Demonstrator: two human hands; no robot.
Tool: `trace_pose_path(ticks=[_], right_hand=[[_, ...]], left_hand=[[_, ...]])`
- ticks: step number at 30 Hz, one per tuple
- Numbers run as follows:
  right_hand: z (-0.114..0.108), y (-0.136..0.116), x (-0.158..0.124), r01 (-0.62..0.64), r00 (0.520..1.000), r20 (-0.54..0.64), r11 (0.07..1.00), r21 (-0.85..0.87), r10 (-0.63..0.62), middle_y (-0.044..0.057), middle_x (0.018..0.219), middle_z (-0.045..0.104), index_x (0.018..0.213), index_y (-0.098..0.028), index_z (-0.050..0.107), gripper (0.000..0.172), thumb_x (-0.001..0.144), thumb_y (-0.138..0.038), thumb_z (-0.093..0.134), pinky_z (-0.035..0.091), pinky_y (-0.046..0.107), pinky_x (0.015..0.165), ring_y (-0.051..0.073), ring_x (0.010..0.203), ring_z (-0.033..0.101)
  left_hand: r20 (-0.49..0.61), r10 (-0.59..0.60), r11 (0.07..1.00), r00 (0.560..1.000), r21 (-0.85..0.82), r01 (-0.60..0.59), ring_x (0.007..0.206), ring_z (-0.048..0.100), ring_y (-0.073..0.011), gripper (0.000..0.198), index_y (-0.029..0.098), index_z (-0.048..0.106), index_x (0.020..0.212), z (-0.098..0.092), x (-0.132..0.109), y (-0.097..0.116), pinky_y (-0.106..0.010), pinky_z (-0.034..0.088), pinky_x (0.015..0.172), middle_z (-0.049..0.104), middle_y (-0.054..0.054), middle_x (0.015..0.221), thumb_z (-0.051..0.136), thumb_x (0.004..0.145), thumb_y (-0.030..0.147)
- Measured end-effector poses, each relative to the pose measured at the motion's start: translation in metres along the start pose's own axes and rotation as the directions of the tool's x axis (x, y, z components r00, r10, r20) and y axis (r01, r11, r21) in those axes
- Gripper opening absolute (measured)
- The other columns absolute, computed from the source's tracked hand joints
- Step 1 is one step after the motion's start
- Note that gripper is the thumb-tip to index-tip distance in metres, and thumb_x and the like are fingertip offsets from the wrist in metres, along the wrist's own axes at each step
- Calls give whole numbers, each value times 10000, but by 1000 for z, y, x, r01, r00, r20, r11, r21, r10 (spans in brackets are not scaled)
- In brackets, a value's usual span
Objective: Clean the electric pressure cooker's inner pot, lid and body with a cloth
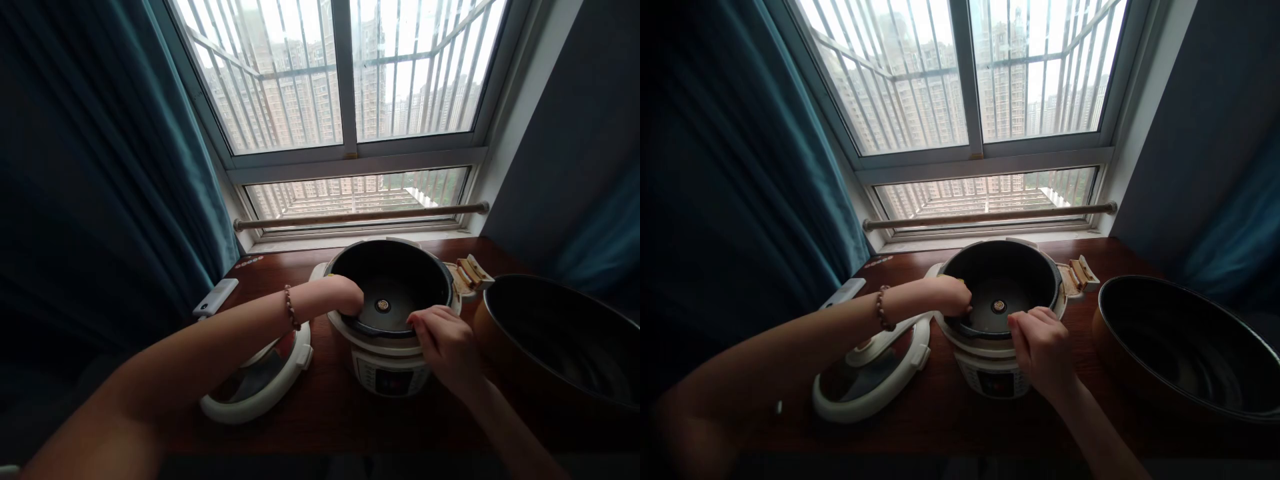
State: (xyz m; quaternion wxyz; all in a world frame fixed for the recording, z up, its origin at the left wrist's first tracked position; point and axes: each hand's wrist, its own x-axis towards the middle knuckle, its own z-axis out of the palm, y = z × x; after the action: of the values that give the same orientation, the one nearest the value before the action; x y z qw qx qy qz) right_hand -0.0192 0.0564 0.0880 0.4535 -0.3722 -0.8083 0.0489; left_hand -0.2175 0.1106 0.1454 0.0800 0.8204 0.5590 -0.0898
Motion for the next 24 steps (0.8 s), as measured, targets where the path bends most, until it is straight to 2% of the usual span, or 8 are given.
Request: trace_pose_path(ticks=[6,10,12,13,15,18,22,24], right_hand=[[2,-2,65,-381,818,528,903,197,229,7,680,625,685,-165,606,315,870,-307,394,378,224,592,122,647,562],[33,0,97,-776,258,955,620,114,147,8,627,597,690,-136,597,308,833,-370,457,379,201,496,101,540,524],[40,-5,103,-843,95,990,537,26,101,8,646,608,755,-137,609,375,846,-458,439,400,197,500,94,534,527],[41,-8,105,-835,67,993,550,3,97,9,662,616,789,-139,615,409,851,-495,424,410,196,510,93,541,532],[39,-14,107,-770,56,994,638,-16,93,8,692,627,845,-142,623,450,850,-538,410,423,197,528,91,557,539],[31,-15,109,-587,-41,995,803,-101,95,1,662,616,867,-132,636,457,838,-540,434,419,198,512,90,533,525],[26,13,110,-194,-228,960,959,-206,160,-24,542,571,763,-130,672,379,815,-467,505,443,202,537,98,526,530],[27,36,110,-1,-202,958,978,-209,205,-18,497,562,660,-145,676,265,749,-385,608,450,217,527,118,523,538]], left_hand=[[80,169,953,982,-268,-142,514,464,-118,554,129,645,717,-26,-40,19,-232,341,487,584,-38,614,226,890,447],[-11,89,959,996,-268,-88,532,495,-124,420,139,632,720,-29,-64,25,-234,361,501,591,-31,629,311,872,364],[-176,-50,978,983,-208,13,617,566,-156,404,147,637,768,-24,-85,31,-263,421,580,636,-54,713,299,888,333],[-319,-139,977,938,-199,77,698,598,-175,393,147,639,816,-18,-96,35,-284,449,643,654,-70,788,289,897,308],[-627,-281,957,727,-243,160,875,610,-199,328,134,620,947,1,-114,46,-322,472,771,655,-100,947,322,899,265],[-865,-217,969,453,-247,-8,1105,531,-192,280,130,555,1103,40,-123,66,-334,439,929,587,-108,1164,418,862,166],[-881,-102,987,462,-148,-64,1277,369,-236,405,83,447,1239,87,-104,82,-424,343,1039,481,-145,1309,463,837,131],[-864,-64,994,500,-102,-49,1287,356,-240,437,63,427,1259,100,-94,82,-426,325,1049,488,-150,1304,477,833,143]])
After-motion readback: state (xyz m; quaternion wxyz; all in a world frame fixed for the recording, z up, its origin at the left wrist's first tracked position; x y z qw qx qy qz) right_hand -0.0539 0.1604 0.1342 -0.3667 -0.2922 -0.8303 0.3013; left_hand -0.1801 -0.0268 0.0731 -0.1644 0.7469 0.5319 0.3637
